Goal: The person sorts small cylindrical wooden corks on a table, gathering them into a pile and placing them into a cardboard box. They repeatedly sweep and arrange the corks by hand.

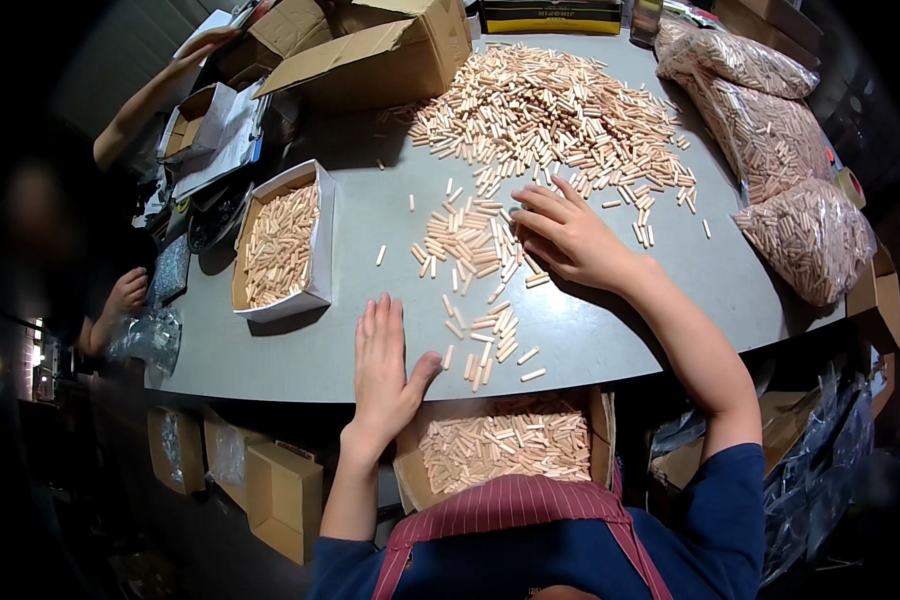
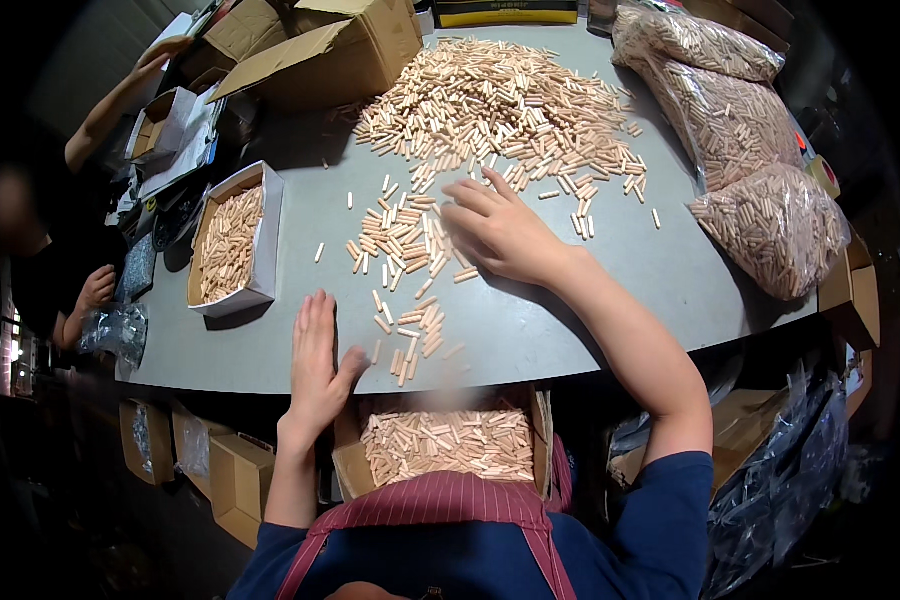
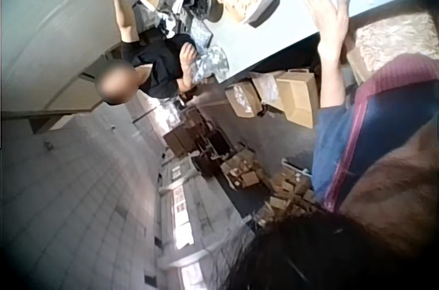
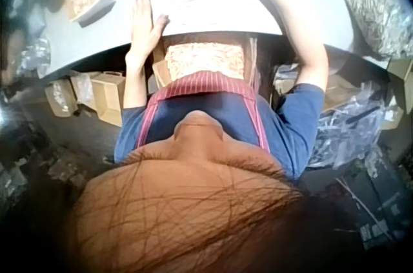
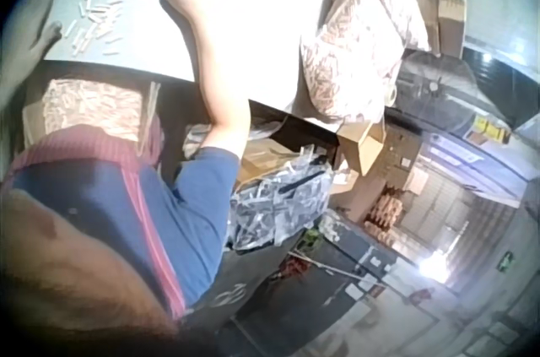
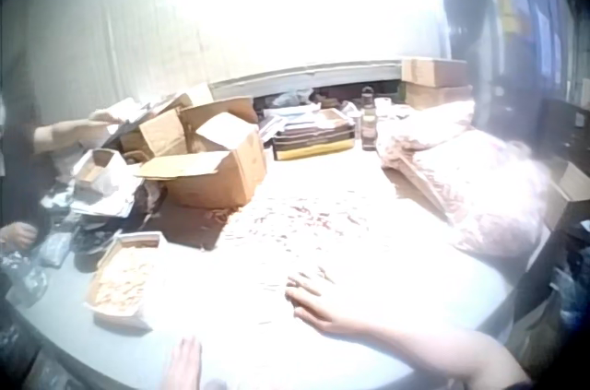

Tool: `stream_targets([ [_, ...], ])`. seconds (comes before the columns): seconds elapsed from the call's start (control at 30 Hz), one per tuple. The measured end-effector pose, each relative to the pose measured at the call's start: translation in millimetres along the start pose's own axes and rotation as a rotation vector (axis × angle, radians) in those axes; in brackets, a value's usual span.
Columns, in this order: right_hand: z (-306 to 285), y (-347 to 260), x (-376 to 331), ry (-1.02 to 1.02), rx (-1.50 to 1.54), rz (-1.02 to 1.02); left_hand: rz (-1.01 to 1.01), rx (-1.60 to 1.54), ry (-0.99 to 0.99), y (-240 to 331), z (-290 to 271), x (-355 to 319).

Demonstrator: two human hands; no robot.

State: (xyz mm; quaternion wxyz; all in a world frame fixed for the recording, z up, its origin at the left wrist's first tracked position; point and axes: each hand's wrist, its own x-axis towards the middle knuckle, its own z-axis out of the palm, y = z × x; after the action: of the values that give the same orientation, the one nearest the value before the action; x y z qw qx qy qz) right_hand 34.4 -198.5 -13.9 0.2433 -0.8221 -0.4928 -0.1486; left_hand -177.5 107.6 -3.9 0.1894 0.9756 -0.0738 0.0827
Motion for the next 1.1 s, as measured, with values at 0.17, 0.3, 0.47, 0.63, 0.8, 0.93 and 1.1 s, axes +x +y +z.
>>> stream_targets([
  [0.17, -9, -3, 6, 0.013, 0.088, -0.175, 0.018, 0.054, 0.050, 7, 8, 5],
  [0.3, -9, -7, 9, -0.035, 0.101, -0.140, 0.008, 0.024, 0.061, 8, 9, 8],
  [0.47, -10, -19, 7, -0.023, 0.054, -0.072, 0.048, -0.015, 0.087, 17, 10, 12],
  [0.63, -10, -29, 8, 0.012, 0.047, -0.156, 0.132, -0.197, 0.177, 42, 13, 26],
  [0.8, -14, -48, 12, 0.056, 0.327, -0.252, 0.268, -0.189, 0.390, 74, 14, 55],
  [0.93, -9, -64, 10, 0.101, 0.477, -0.281, 0.313, -0.144, 0.351, 75, 16, 64],
  [1.1, -17, -56, 3, 0.091, 0.419, -0.096, 0.140, -0.125, 0.369, 41, 7, 61],
])
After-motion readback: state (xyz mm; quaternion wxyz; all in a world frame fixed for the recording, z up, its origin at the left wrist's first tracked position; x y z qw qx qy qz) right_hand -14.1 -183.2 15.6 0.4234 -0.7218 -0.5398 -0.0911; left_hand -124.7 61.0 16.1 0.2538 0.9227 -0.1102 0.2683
